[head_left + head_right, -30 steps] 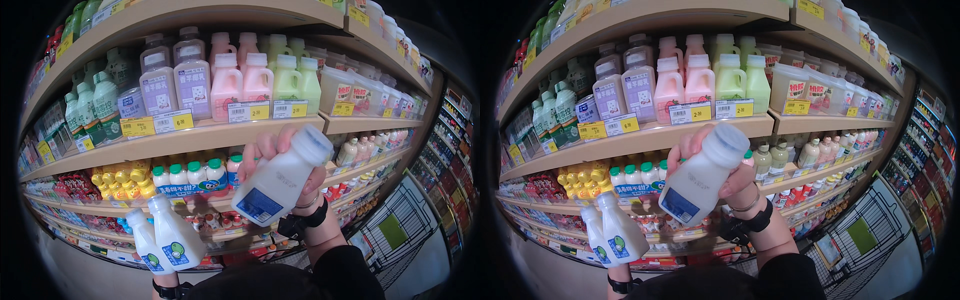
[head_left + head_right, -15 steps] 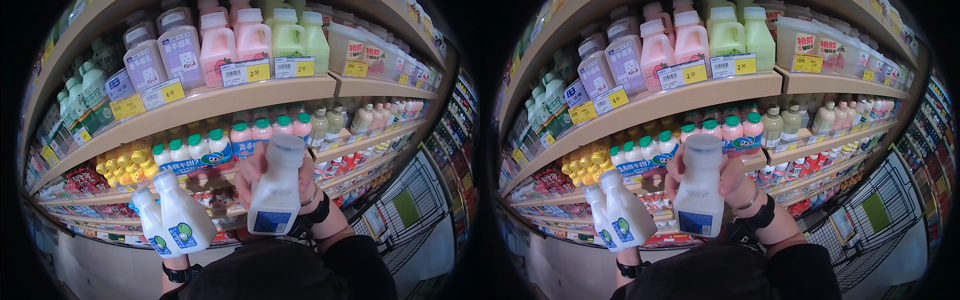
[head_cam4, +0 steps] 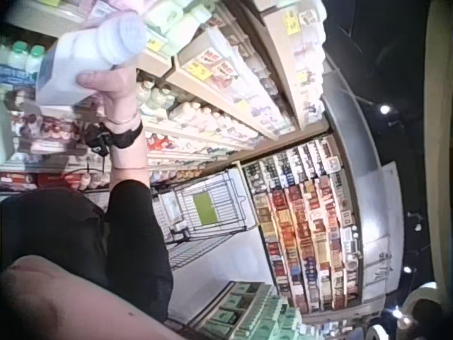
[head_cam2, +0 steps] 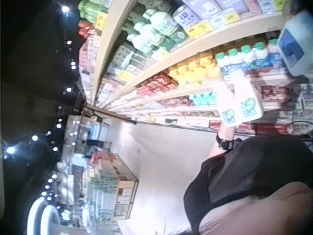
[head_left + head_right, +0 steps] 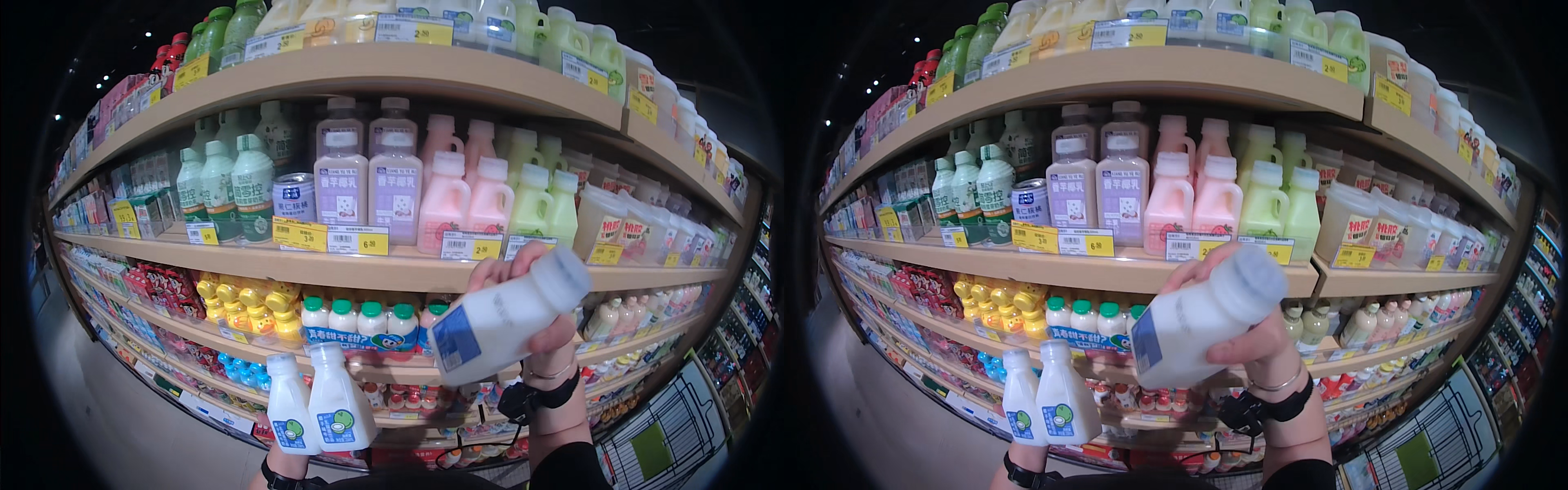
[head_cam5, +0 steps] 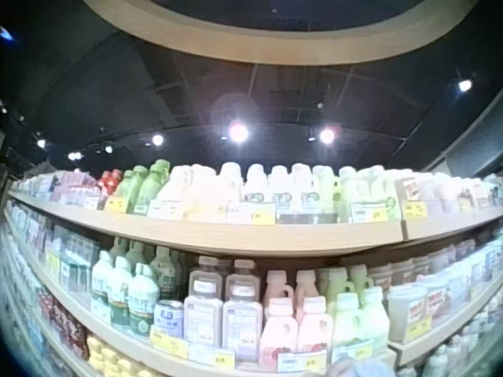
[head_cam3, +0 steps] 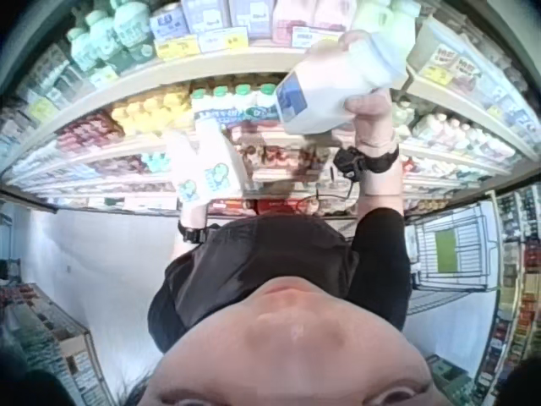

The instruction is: The person selects and handles several small plastic bottles of flavored milk or yogurt from a supermarket shelf, turning them over by hand to read the labels before placing them together.

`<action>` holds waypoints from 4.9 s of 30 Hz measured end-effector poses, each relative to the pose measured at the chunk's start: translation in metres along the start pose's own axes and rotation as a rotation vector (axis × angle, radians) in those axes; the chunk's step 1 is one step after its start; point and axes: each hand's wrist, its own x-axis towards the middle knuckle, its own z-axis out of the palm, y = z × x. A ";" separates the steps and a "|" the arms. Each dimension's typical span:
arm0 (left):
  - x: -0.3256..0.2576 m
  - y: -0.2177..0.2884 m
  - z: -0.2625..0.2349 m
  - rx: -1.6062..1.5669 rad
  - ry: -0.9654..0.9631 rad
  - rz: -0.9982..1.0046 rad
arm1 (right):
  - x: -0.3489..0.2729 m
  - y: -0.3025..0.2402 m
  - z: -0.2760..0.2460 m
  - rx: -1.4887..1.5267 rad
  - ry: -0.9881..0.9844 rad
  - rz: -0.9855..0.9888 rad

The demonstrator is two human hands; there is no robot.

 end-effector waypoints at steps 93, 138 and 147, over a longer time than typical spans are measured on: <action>0.025 -0.003 0.048 -0.014 -0.337 -0.110 | 0.286 -0.131 -0.060 -1.346 0.192 0.170; 0.024 -0.001 0.059 0.535 0.071 0.203 | 0.196 -0.162 0.011 -1.046 0.462 -0.425; 0.001 0.018 0.051 0.676 0.144 0.243 | 0.262 -0.162 -0.054 -1.621 0.641 -0.247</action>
